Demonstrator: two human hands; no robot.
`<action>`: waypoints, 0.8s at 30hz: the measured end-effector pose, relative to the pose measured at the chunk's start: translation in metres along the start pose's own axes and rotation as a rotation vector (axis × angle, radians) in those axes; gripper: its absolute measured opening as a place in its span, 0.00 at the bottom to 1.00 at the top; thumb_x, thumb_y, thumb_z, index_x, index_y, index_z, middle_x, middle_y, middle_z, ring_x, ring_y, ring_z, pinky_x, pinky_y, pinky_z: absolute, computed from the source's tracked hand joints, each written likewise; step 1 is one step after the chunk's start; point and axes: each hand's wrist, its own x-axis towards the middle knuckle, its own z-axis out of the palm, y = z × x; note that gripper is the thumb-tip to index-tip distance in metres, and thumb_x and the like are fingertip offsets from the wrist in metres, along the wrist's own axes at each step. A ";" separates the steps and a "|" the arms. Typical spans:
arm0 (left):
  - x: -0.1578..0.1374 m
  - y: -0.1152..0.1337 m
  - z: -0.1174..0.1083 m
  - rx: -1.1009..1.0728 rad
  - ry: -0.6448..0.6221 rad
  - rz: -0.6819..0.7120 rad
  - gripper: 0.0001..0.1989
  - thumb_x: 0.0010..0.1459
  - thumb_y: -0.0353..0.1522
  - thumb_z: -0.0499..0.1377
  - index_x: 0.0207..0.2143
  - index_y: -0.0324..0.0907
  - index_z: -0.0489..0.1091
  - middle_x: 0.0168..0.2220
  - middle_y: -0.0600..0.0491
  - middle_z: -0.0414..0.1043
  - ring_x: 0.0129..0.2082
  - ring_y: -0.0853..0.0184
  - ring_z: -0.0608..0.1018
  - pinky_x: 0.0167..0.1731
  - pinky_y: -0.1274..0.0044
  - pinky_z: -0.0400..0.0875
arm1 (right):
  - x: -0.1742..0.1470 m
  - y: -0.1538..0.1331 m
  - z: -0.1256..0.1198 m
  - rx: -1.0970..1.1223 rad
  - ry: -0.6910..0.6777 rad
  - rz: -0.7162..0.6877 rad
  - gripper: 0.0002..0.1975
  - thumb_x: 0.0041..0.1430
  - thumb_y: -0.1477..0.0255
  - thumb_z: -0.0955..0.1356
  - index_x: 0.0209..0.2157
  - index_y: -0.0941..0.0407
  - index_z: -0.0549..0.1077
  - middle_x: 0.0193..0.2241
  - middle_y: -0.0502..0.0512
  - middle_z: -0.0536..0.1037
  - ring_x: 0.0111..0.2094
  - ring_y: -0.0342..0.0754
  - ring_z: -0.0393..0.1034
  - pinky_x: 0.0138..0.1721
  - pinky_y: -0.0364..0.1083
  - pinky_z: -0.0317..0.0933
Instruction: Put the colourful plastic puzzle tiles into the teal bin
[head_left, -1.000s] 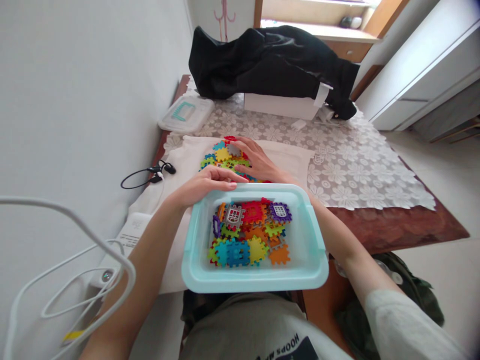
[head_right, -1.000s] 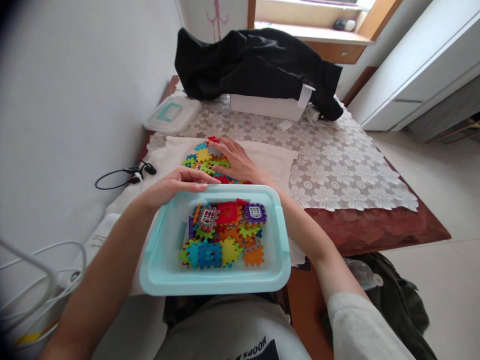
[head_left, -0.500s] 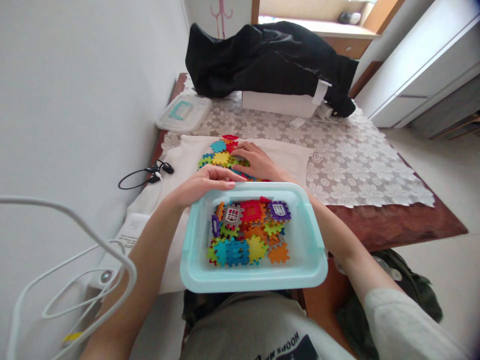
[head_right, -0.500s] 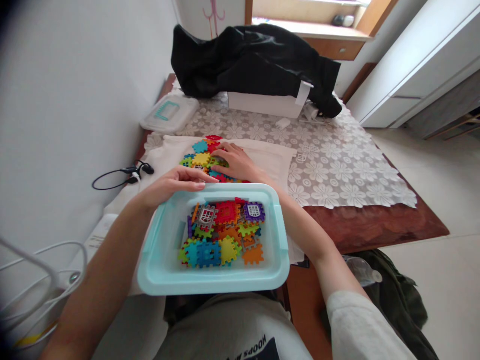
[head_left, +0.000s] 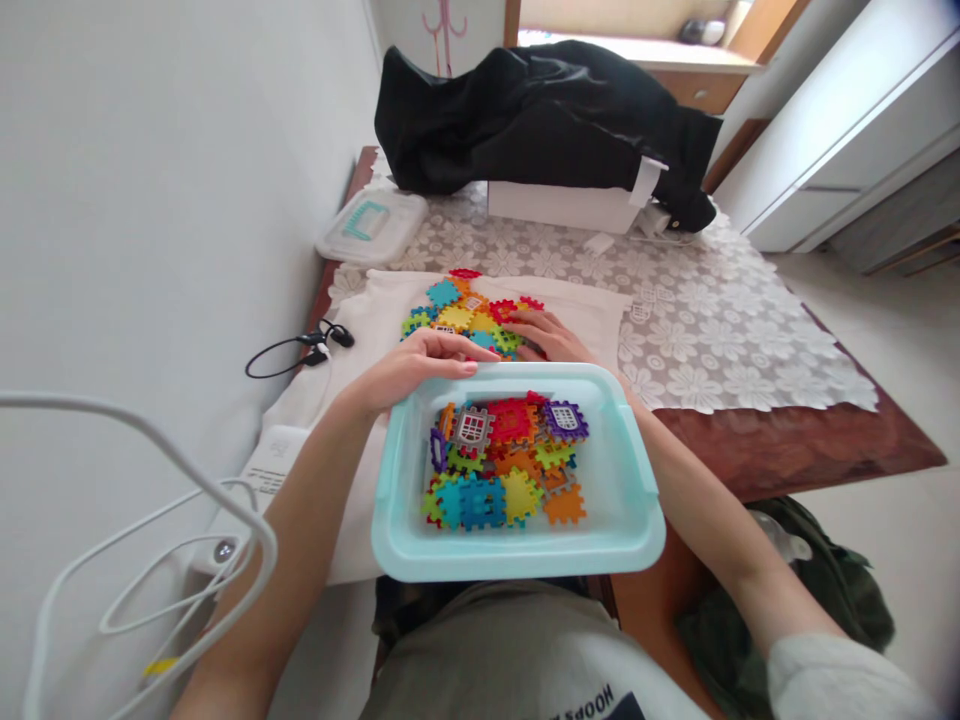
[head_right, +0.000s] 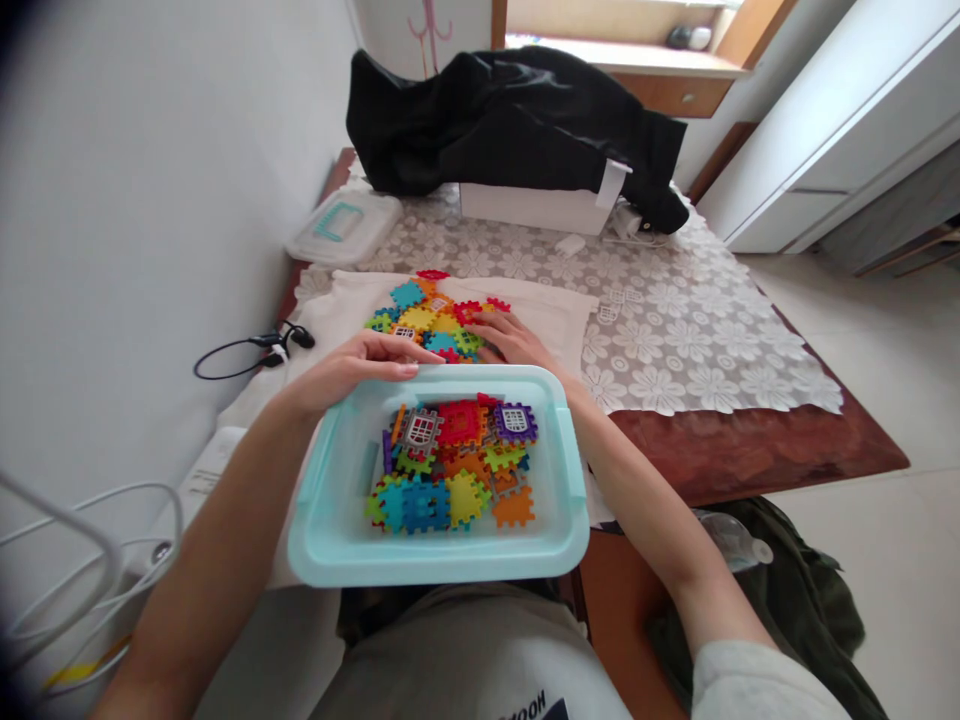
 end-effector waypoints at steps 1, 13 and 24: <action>0.000 0.000 0.000 -0.001 -0.002 0.006 0.19 0.55 0.37 0.75 0.49 0.40 0.88 0.33 0.52 0.82 0.27 0.72 0.72 0.27 0.81 0.61 | -0.002 0.002 0.002 0.006 0.008 0.021 0.23 0.75 0.60 0.66 0.67 0.49 0.73 0.71 0.62 0.71 0.74 0.61 0.62 0.74 0.67 0.59; 0.000 -0.001 0.001 0.006 0.004 0.008 0.20 0.56 0.38 0.74 0.49 0.39 0.87 0.30 0.53 0.78 0.25 0.74 0.69 0.24 0.82 0.57 | -0.004 0.035 0.018 0.172 0.236 0.151 0.32 0.60 0.62 0.76 0.62 0.48 0.66 0.66 0.62 0.74 0.65 0.61 0.72 0.68 0.65 0.67; 0.002 -0.007 -0.001 0.019 -0.013 0.023 0.16 0.59 0.37 0.74 0.48 0.42 0.88 0.36 0.51 0.82 0.29 0.73 0.73 0.28 0.82 0.60 | 0.005 0.034 0.014 0.223 0.378 0.185 0.22 0.56 0.63 0.78 0.35 0.48 0.60 0.55 0.58 0.79 0.50 0.58 0.76 0.51 0.59 0.73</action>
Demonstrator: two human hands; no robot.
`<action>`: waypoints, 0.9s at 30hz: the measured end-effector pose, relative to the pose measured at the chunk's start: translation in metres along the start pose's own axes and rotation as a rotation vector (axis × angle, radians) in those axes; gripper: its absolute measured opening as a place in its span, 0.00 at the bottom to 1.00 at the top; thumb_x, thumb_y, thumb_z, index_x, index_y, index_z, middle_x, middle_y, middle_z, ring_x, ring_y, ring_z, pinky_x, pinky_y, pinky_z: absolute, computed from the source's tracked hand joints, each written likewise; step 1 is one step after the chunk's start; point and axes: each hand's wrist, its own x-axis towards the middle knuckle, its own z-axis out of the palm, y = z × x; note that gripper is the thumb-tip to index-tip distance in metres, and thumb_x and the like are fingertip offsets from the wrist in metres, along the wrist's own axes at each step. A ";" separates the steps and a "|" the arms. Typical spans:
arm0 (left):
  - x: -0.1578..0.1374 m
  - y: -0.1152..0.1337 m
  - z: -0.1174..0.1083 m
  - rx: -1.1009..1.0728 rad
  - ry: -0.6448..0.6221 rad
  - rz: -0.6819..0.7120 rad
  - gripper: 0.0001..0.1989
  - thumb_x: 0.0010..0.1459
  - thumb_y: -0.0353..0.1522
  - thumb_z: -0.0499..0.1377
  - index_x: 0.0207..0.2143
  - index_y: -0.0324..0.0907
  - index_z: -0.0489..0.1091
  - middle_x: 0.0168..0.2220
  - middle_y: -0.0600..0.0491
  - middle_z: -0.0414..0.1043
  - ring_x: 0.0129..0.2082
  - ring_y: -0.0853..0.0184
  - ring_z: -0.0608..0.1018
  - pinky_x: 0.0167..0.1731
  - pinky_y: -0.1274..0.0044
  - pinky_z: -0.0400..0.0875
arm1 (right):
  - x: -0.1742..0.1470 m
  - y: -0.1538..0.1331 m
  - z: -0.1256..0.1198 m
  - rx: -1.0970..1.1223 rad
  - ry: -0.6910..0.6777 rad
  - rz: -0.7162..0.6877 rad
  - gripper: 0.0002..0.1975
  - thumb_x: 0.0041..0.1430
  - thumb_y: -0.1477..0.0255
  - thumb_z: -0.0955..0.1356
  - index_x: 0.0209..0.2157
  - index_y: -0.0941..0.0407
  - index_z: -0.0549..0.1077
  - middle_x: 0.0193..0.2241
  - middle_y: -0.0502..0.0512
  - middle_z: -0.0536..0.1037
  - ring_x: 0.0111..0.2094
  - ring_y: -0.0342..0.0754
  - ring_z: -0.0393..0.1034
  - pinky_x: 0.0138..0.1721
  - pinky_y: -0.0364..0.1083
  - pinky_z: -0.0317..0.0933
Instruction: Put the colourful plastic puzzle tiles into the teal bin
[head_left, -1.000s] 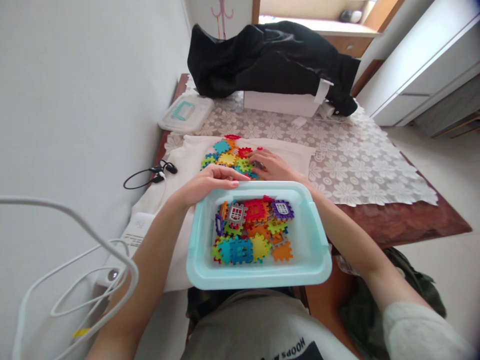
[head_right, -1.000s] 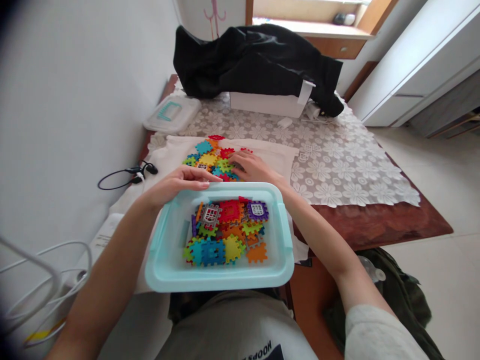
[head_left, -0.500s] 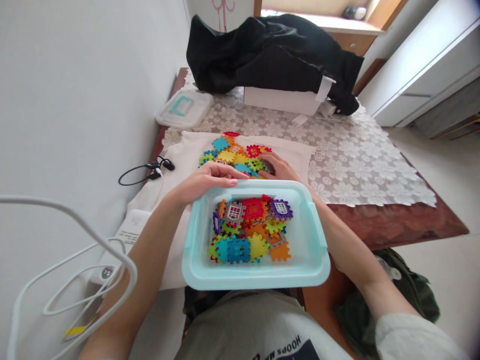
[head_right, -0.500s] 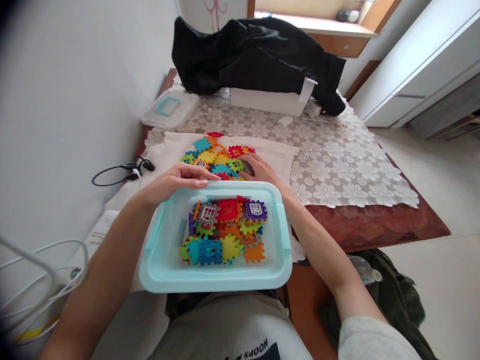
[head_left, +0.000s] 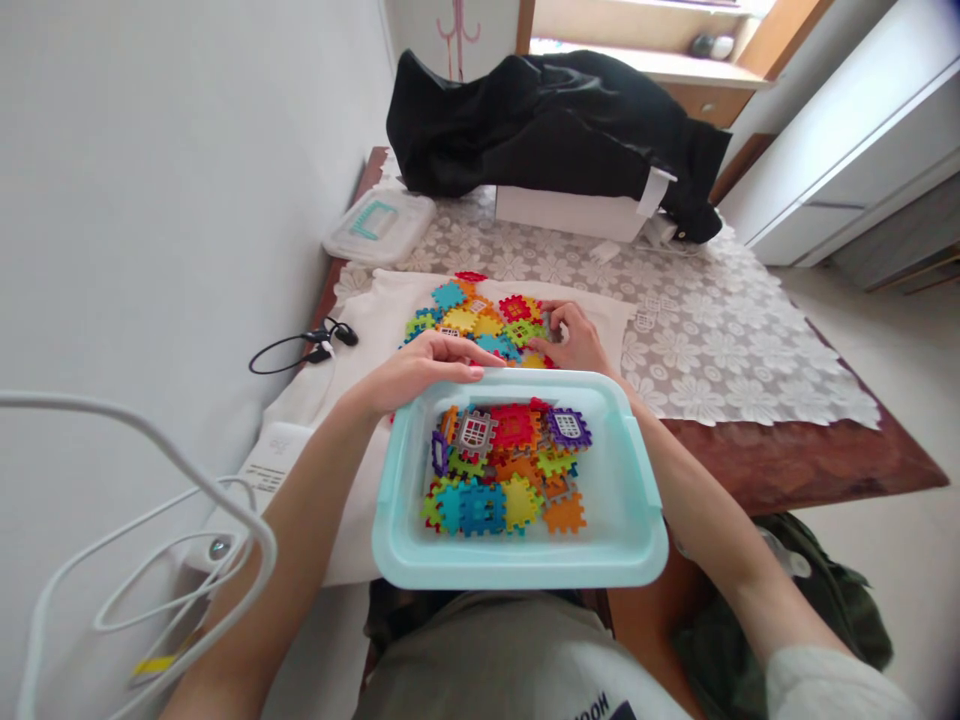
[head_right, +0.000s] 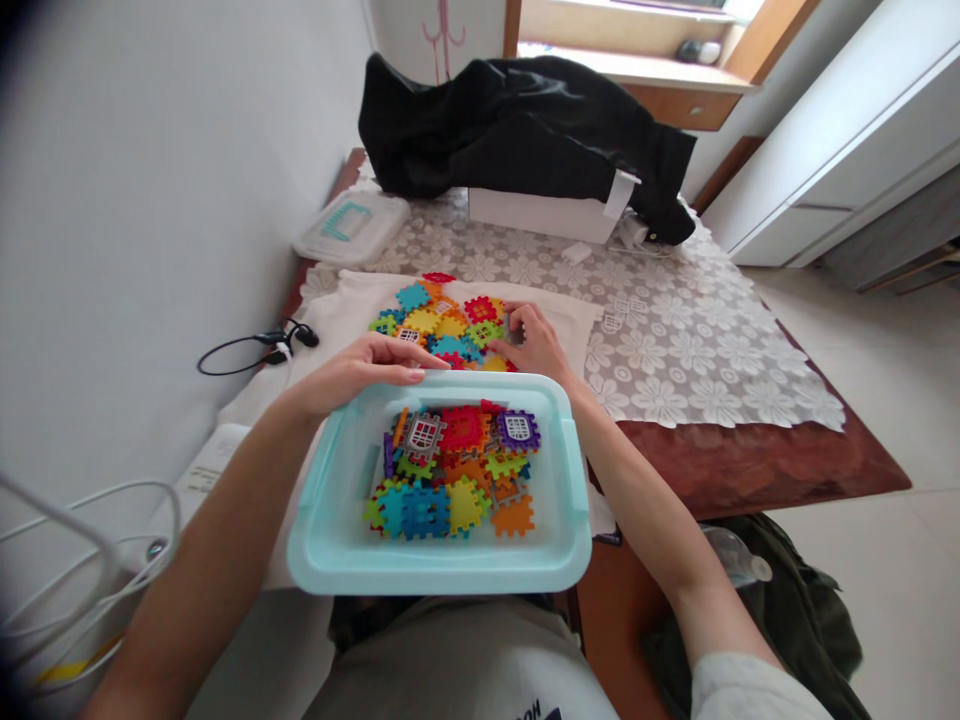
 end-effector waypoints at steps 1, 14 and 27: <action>0.000 0.000 0.000 0.003 -0.003 0.009 0.16 0.59 0.37 0.74 0.48 0.42 0.88 0.38 0.51 0.83 0.31 0.73 0.74 0.29 0.82 0.61 | 0.001 -0.002 0.003 0.009 0.016 -0.016 0.22 0.57 0.62 0.78 0.35 0.48 0.61 0.54 0.58 0.79 0.48 0.57 0.76 0.50 0.58 0.73; 0.001 -0.001 -0.001 0.033 -0.005 0.037 0.17 0.59 0.39 0.74 0.48 0.43 0.88 0.42 0.50 0.84 0.36 0.69 0.77 0.34 0.81 0.65 | -0.003 0.002 0.010 -0.296 -0.189 -0.184 0.12 0.63 0.70 0.73 0.47 0.48 0.73 0.50 0.58 0.82 0.56 0.63 0.73 0.61 0.64 0.67; 0.001 -0.002 -0.001 0.022 -0.005 0.021 0.16 0.59 0.38 0.73 0.48 0.44 0.88 0.44 0.50 0.85 0.36 0.70 0.77 0.32 0.80 0.64 | -0.004 -0.007 0.003 -0.113 0.027 -0.061 0.16 0.57 0.69 0.73 0.46 0.48 0.68 0.50 0.57 0.81 0.48 0.57 0.77 0.50 0.59 0.75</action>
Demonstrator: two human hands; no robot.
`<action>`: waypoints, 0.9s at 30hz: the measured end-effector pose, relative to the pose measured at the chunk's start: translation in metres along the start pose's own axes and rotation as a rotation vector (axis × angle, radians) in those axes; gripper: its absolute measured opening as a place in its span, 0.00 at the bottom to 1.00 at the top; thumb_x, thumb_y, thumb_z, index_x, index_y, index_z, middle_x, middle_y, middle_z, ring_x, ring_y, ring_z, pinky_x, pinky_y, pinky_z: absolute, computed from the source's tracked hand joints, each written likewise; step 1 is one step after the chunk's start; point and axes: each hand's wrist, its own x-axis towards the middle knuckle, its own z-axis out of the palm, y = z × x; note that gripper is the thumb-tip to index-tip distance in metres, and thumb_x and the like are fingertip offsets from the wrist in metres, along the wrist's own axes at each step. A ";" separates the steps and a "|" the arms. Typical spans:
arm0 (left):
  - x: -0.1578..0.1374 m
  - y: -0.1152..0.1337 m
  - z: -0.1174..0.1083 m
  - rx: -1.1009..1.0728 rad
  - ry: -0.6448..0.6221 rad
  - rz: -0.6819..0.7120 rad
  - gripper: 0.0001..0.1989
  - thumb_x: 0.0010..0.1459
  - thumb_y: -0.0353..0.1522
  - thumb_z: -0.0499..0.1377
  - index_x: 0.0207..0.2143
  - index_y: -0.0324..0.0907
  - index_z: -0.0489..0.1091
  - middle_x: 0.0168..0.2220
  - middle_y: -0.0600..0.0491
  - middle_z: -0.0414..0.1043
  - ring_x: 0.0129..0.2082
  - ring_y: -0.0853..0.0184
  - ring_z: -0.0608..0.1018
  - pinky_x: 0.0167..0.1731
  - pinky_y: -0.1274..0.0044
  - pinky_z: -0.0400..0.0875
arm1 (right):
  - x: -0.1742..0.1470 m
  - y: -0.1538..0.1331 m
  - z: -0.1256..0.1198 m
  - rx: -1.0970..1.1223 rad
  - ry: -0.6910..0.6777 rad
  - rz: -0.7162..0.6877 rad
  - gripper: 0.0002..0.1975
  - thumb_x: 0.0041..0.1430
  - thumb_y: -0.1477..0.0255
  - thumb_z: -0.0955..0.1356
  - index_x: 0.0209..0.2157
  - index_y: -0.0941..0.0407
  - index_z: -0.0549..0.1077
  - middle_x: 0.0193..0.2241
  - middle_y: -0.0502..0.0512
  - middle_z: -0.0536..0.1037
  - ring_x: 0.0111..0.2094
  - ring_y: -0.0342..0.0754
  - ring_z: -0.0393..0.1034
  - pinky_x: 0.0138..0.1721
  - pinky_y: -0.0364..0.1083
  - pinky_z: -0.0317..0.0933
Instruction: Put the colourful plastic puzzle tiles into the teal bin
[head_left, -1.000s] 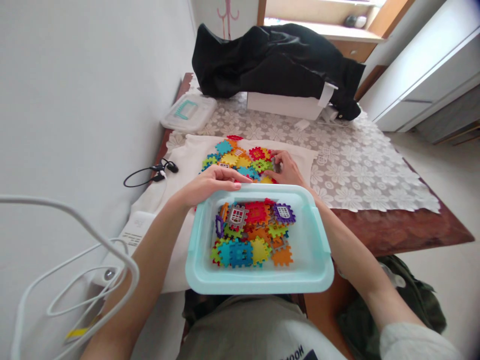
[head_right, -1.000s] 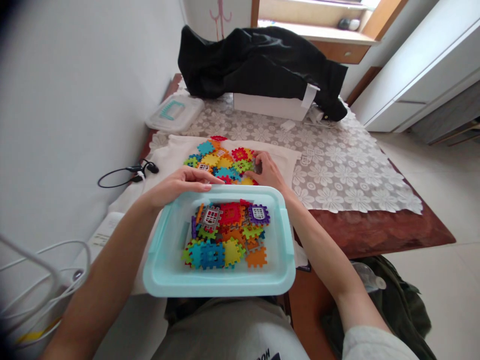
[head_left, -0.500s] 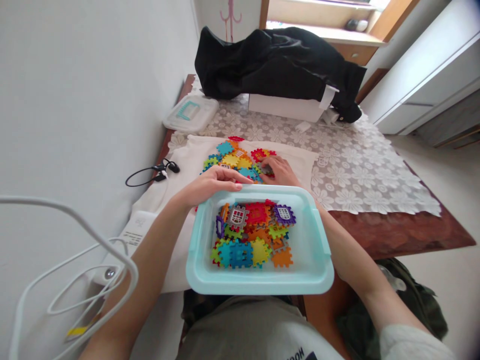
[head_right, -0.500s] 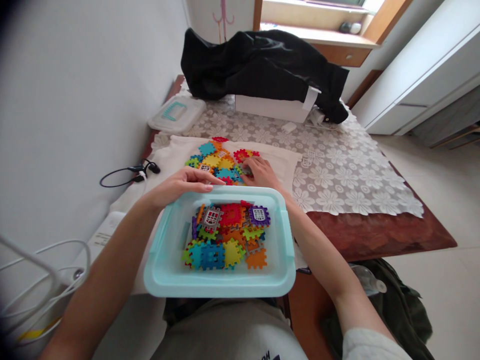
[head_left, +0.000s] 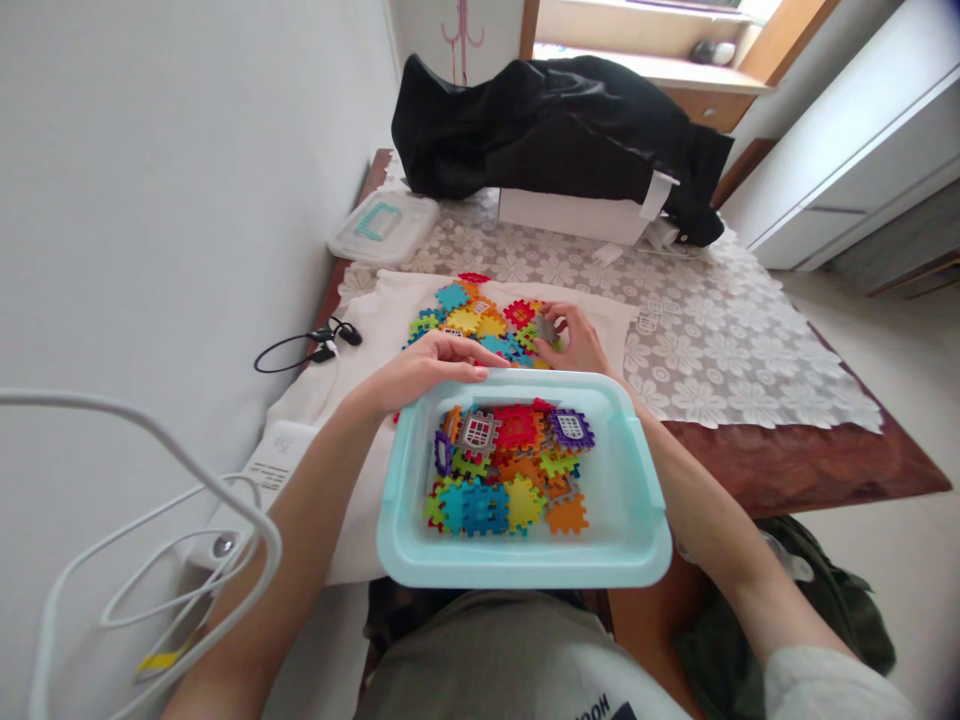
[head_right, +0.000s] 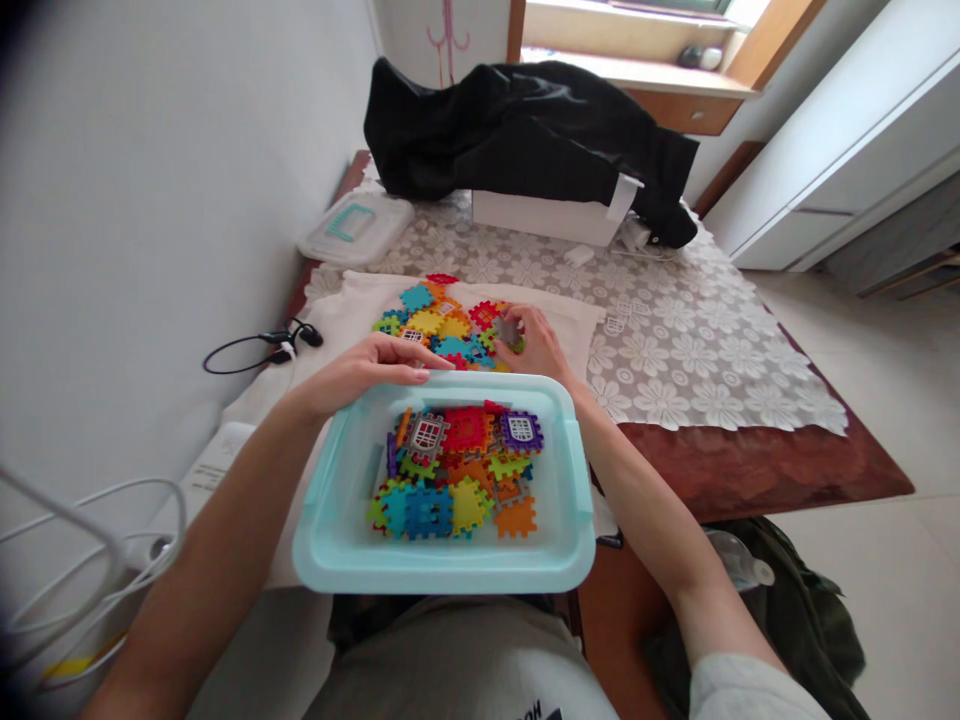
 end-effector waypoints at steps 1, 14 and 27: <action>0.000 0.000 0.000 0.004 0.004 0.000 0.16 0.59 0.38 0.73 0.48 0.43 0.88 0.44 0.49 0.85 0.35 0.69 0.77 0.32 0.80 0.64 | 0.000 0.000 0.001 0.015 0.008 -0.006 0.15 0.58 0.68 0.73 0.45 0.48 0.67 0.52 0.57 0.80 0.49 0.57 0.77 0.51 0.59 0.74; -0.001 0.002 0.001 -0.008 0.004 -0.010 0.17 0.58 0.39 0.74 0.48 0.42 0.88 0.41 0.50 0.84 0.32 0.70 0.75 0.30 0.80 0.63 | 0.000 -0.003 -0.004 -0.167 -0.225 -0.101 0.10 0.61 0.70 0.73 0.44 0.49 0.72 0.50 0.58 0.81 0.51 0.61 0.75 0.56 0.62 0.72; -0.001 0.004 0.002 -0.022 0.003 -0.016 0.17 0.58 0.38 0.74 0.48 0.41 0.88 0.34 0.51 0.82 0.29 0.72 0.73 0.27 0.81 0.60 | 0.007 -0.020 -0.039 -0.068 0.017 -0.110 0.14 0.55 0.76 0.68 0.43 0.48 0.71 0.49 0.58 0.81 0.54 0.59 0.76 0.59 0.61 0.70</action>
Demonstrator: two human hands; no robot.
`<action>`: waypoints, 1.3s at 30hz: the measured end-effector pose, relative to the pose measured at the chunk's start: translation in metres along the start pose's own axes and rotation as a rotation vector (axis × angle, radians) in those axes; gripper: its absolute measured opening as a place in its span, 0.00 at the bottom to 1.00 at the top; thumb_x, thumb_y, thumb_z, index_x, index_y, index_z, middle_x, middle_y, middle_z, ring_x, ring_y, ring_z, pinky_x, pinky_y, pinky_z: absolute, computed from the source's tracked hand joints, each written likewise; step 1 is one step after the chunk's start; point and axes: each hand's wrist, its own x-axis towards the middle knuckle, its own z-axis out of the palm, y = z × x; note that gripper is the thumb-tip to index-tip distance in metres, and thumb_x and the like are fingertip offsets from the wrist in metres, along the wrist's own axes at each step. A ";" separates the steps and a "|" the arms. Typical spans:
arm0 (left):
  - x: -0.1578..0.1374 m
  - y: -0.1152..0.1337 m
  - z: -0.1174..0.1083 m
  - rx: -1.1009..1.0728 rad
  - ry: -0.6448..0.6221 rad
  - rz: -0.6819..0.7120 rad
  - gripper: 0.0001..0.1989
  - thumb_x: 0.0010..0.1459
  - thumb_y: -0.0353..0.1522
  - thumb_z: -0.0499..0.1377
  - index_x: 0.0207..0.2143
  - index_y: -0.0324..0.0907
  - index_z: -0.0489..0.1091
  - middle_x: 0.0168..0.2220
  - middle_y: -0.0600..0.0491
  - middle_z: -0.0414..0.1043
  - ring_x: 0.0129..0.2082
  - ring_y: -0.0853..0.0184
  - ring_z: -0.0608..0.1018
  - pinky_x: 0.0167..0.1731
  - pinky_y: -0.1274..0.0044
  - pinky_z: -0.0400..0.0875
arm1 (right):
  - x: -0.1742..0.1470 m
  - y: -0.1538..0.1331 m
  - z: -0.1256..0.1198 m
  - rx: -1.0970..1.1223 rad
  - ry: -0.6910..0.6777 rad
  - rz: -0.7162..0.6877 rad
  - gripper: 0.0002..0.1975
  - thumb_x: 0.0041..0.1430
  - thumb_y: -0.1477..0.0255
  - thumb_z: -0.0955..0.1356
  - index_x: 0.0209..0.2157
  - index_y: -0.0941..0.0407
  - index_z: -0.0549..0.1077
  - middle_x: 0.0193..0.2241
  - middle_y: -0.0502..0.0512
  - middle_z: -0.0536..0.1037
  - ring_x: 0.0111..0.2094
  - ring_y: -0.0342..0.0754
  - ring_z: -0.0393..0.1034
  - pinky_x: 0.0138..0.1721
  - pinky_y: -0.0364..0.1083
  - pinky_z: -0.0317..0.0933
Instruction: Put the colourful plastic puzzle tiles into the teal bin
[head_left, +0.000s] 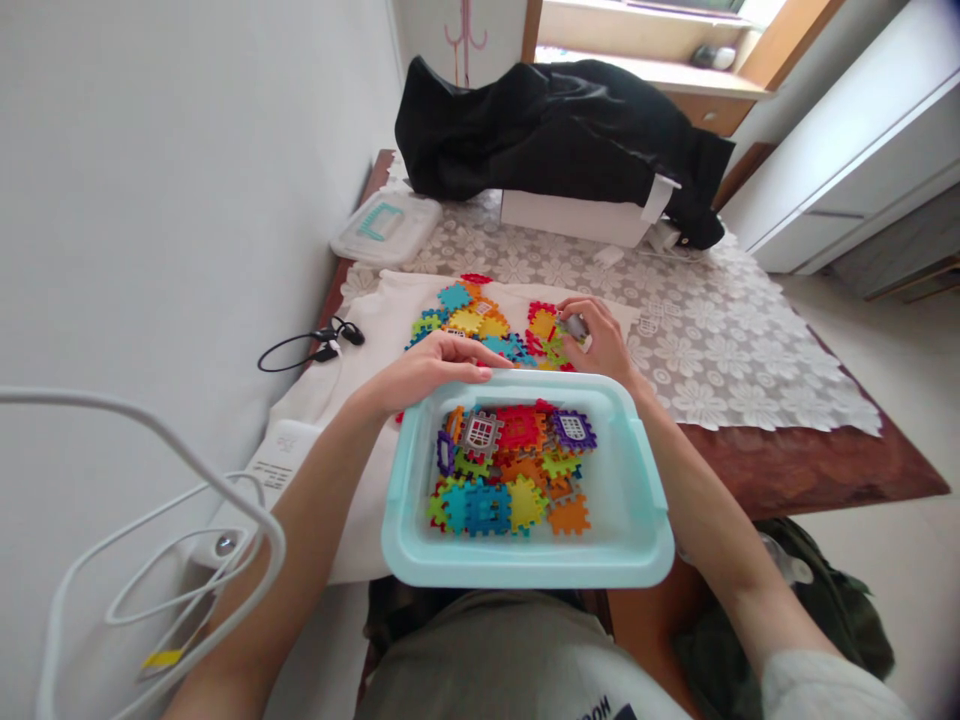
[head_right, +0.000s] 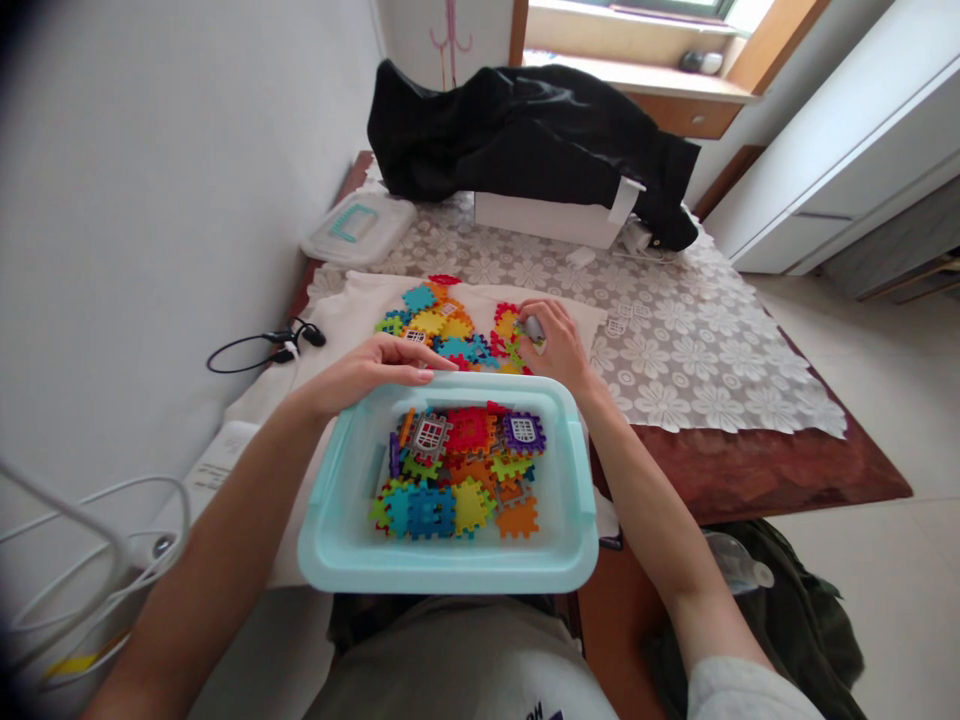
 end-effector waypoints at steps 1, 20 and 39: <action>0.000 0.000 0.000 0.007 0.002 -0.005 0.18 0.58 0.38 0.74 0.49 0.40 0.87 0.34 0.51 0.82 0.29 0.72 0.73 0.27 0.81 0.60 | 0.000 0.001 -0.001 0.008 0.006 -0.018 0.14 0.55 0.76 0.68 0.43 0.49 0.71 0.48 0.58 0.81 0.54 0.60 0.76 0.59 0.61 0.70; 0.000 -0.001 0.000 0.032 0.010 -0.003 0.19 0.57 0.39 0.73 0.50 0.40 0.87 0.35 0.50 0.82 0.29 0.69 0.74 0.28 0.79 0.61 | -0.006 0.027 0.005 -0.110 -0.186 0.051 0.19 0.59 0.72 0.71 0.53 0.50 0.73 0.54 0.61 0.81 0.56 0.62 0.75 0.59 0.63 0.70; 0.000 0.004 0.002 0.040 0.036 -0.005 0.19 0.55 0.38 0.74 0.48 0.40 0.88 0.36 0.51 0.83 0.29 0.71 0.72 0.28 0.80 0.61 | -0.002 0.000 0.005 0.113 0.067 0.043 0.23 0.63 0.70 0.69 0.59 0.46 0.73 0.60 0.58 0.79 0.59 0.58 0.77 0.55 0.57 0.75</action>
